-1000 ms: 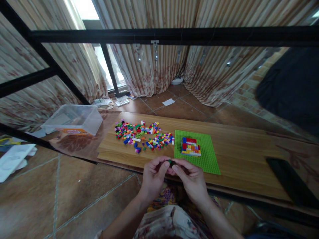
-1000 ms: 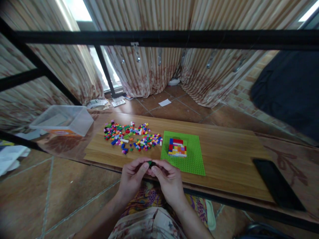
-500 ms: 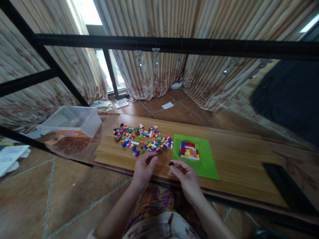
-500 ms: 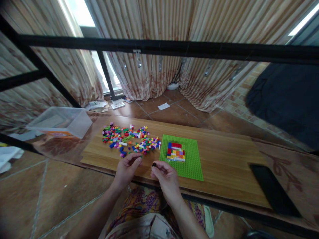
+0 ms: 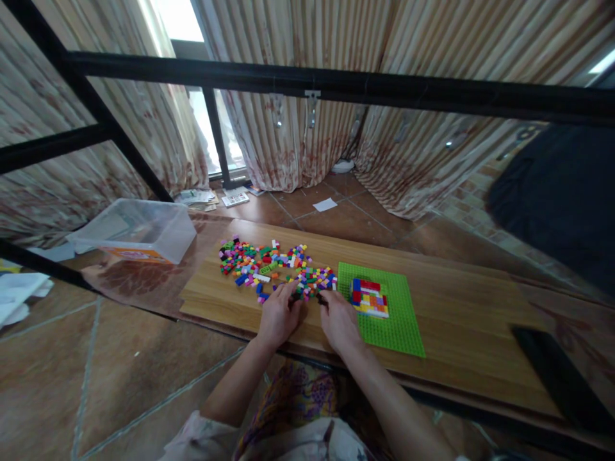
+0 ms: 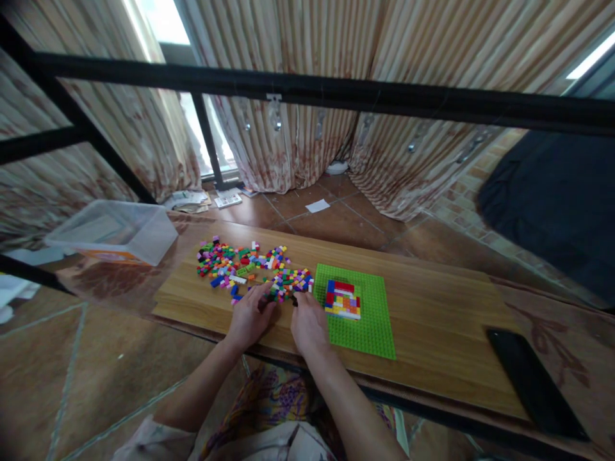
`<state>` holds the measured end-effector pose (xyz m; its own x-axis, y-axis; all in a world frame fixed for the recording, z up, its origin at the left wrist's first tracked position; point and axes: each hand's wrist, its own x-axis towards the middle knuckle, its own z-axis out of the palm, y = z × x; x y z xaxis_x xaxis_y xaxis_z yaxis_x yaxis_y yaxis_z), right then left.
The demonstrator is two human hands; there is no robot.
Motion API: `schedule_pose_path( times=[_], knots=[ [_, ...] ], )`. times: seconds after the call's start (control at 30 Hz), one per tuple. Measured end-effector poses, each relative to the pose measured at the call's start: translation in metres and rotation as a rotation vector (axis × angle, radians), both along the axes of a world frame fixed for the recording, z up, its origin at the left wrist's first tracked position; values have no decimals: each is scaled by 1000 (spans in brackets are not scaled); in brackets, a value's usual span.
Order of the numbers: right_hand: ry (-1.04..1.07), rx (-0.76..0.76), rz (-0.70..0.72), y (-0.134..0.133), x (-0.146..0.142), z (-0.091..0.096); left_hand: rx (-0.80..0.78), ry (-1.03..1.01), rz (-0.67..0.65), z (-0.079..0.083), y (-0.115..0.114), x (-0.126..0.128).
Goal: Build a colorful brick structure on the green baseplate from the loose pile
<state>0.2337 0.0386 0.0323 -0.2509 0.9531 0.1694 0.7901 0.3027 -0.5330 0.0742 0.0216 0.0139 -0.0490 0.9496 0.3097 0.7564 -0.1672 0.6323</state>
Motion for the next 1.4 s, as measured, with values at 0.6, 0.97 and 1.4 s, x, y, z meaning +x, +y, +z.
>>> schedule_pose_path(
  times=[0.6,0.97,1.4],
  knots=[
    [185,-21,9,-10,-3,7,27,-66,-23,-3,-1,-4],
    [934,-286,-303,-30,63,13,43,-47,-4,-2,0,-4],
    [432,-237,-209,31,108,24,19,-37,8,3,0,-2]
  ],
)
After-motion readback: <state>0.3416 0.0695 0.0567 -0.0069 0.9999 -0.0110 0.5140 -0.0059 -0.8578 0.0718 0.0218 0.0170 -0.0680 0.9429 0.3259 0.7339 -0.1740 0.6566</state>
